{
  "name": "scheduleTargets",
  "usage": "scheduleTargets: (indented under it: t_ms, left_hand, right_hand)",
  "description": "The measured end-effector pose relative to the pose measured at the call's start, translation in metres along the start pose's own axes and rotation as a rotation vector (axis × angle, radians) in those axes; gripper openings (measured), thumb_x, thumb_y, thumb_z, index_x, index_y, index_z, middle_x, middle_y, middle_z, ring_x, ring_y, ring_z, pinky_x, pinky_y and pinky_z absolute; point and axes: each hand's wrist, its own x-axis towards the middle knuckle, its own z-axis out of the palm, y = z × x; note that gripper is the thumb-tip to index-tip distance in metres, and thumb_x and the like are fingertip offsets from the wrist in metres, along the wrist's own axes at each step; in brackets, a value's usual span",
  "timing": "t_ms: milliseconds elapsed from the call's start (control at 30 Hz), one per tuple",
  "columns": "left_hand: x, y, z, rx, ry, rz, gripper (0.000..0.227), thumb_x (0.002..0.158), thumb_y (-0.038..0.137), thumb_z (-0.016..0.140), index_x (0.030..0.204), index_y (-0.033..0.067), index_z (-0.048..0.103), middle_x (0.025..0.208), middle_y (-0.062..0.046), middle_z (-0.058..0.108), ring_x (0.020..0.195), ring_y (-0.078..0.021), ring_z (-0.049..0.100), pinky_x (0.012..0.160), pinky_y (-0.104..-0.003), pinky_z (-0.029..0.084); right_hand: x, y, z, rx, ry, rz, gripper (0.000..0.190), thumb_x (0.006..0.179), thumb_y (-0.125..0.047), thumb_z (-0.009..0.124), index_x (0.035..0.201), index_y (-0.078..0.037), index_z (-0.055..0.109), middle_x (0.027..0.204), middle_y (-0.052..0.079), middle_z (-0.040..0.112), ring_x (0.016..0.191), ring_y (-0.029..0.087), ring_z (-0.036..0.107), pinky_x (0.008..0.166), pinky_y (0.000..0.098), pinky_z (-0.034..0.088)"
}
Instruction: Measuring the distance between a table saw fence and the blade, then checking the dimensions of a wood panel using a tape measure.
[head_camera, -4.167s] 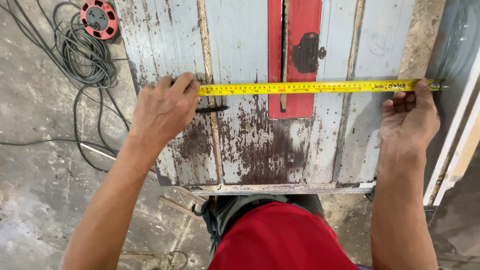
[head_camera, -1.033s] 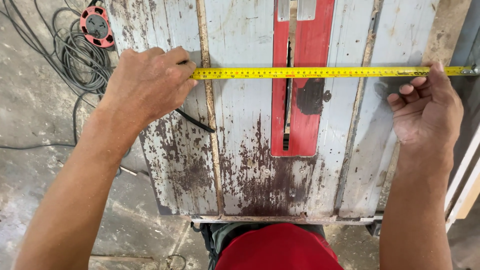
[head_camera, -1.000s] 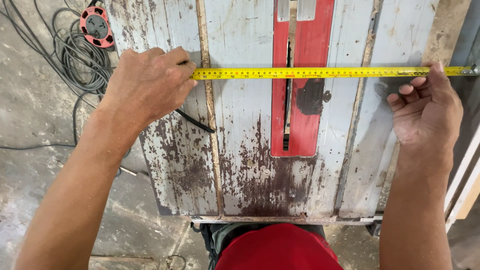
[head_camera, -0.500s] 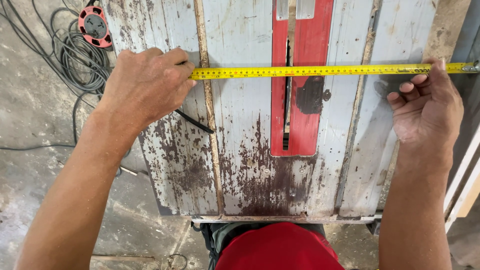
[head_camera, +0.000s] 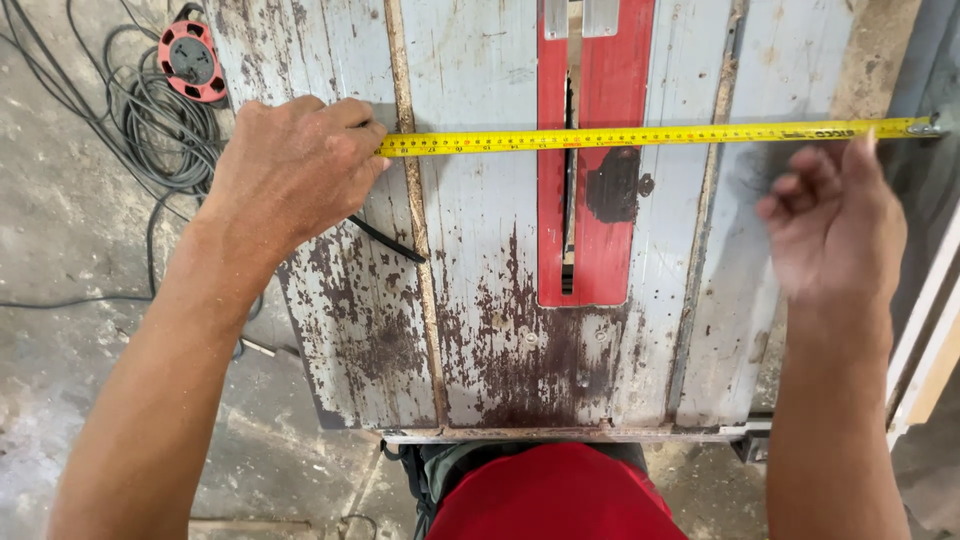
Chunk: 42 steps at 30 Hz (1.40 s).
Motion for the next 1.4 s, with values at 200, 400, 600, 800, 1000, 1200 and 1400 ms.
scheduleTargets:
  t_ms: [200,400,600,800,1000,1200,1400]
  left_hand:
    - [-0.003,0.001,0.004,-0.012,-0.011,-0.004,0.022,0.098,0.034,0.069,0.100,0.0139,0.078,0.091,0.003,0.072,0.070,-0.0178,0.071,0.049,-0.036,0.054]
    - [-0.004,0.001,0.005,-0.031,0.036,-0.019,0.021,0.095,0.035,0.070,0.098,0.0156,0.077,0.091,0.003,0.072,0.077,-0.0204,0.072,0.054,-0.039,0.054]
    - [-0.006,-0.003,0.010,-0.040,0.035,-0.018,0.020,0.094,0.036,0.071,0.094,0.0164,0.078,0.093,0.002,0.073,0.075,-0.0217,0.072,0.055,-0.040,0.054]
    - [-0.001,-0.003,0.005,-0.037,-0.024,-0.005,0.022,0.093,0.038,0.071,0.092,0.0164,0.078,0.091,0.002,0.074,0.071,-0.0236,0.072,0.054,-0.042,0.054]
    - [-0.001,-0.004,0.009,-0.040,0.012,0.015,0.023,0.094,0.038,0.070,0.093,0.0174,0.079,0.094,0.002,0.074,0.076,-0.0237,0.073,0.057,-0.042,0.055]
    - [-0.002,-0.006,0.010,-0.047,-0.007,-0.005,0.023,0.095,0.038,0.069,0.093,0.0173,0.079,0.096,0.003,0.074,0.076,-0.0235,0.073,0.058,-0.043,0.055]
    - [-0.002,-0.005,0.008,0.023,-0.049,0.009,0.024,0.097,0.039,0.068,0.093,0.0168,0.076,0.092,0.002,0.072,0.076,-0.0228,0.073,0.056,-0.042,0.055]
  right_hand:
    - [-0.119,-0.032,-0.102,-0.366,0.321,0.093,0.045,0.113,-0.044,0.056,0.137,-0.006,0.057,0.110,0.014,0.060,0.099,0.024,0.064,0.087,0.0439,0.056]
    - [-0.194,-0.024,-0.185,-0.385,0.792,0.520,0.085,0.101,-0.079,0.037,0.149,-0.009,0.037,0.137,0.024,0.051,0.121,0.035,0.057,0.104,0.0539,0.044]
    - [-0.212,0.080,-0.261,0.243,0.822,0.427,0.111,0.092,-0.090,0.040,0.160,-0.005,0.018,0.163,0.027,0.023,0.143,0.045,0.039,0.124,0.0589,0.029]
    - [-0.223,0.104,-0.298,0.058,0.475,0.195,0.095,0.083,-0.084,0.052,0.159,-0.029,0.042,0.156,0.006,0.046,0.148,0.027,0.040,0.126,0.0486,0.025]
    - [-0.233,0.132,-0.368,0.191,0.179,0.037,0.072,0.101,-0.046,0.075,0.156,-0.011,0.043,0.157,0.010,0.053,0.152,0.028,0.043,0.125,0.0454,0.032]
    - [-0.237,0.173,-0.411,0.368,0.236,0.007,0.070,0.104,-0.046,0.072,0.157,-0.008,0.047,0.151,0.012,0.058,0.142,0.029,0.052,0.129,0.0416,0.034]
    - [-0.235,0.210,-0.529,0.512,0.297,0.061,0.071,0.101,-0.052,0.077,0.138,0.003,0.051,0.123,0.010,0.057,0.122,0.027,0.054,0.122,0.0458,0.040]
